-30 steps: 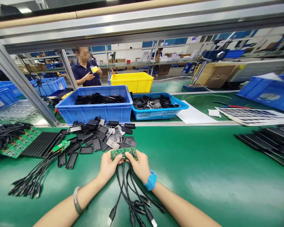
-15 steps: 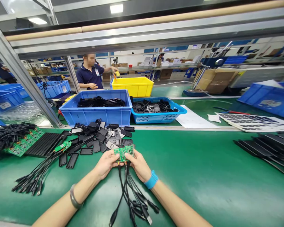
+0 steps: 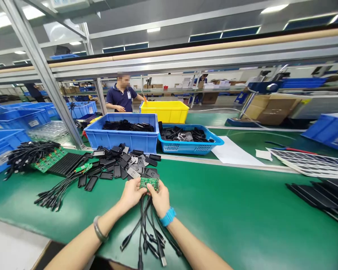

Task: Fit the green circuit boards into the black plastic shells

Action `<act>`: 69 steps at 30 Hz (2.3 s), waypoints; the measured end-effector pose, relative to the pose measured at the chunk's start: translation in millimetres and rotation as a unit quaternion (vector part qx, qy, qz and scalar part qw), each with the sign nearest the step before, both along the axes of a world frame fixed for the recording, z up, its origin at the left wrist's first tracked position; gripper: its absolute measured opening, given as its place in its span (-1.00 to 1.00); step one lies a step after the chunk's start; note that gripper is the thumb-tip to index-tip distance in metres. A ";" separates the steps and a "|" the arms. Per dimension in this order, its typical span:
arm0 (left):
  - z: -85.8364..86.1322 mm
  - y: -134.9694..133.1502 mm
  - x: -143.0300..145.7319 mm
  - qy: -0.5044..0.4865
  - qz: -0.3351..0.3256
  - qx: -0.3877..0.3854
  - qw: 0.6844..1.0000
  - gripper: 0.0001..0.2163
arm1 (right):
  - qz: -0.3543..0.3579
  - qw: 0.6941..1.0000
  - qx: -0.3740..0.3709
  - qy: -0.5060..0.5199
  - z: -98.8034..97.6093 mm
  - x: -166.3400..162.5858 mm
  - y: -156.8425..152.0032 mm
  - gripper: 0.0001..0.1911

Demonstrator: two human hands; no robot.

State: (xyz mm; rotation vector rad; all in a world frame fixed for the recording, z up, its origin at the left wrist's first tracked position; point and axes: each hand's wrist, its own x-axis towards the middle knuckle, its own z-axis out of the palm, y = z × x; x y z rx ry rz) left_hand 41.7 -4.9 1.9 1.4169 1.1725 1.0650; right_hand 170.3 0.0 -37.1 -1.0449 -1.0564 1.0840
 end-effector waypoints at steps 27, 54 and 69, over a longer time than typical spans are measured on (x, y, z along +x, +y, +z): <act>105.9 -3.4 -220.2 0.400 0.156 -0.102 0.897 -0.16 | 0.235 0.946 -0.174 -0.142 51.9 40.0 12.0 -0.42; 37.0 28.1 -55.2 -0.062 -0.081 -0.055 0.993 -0.58 | -0.065 0.909 0.154 -0.382 109.3 60.6 -10.3 -0.80; 9.9 -0.5 -36.5 -0.404 -0.083 -0.218 0.884 -0.55 | 0.092 0.930 0.084 -0.346 62.6 20.9 -24.2 -0.77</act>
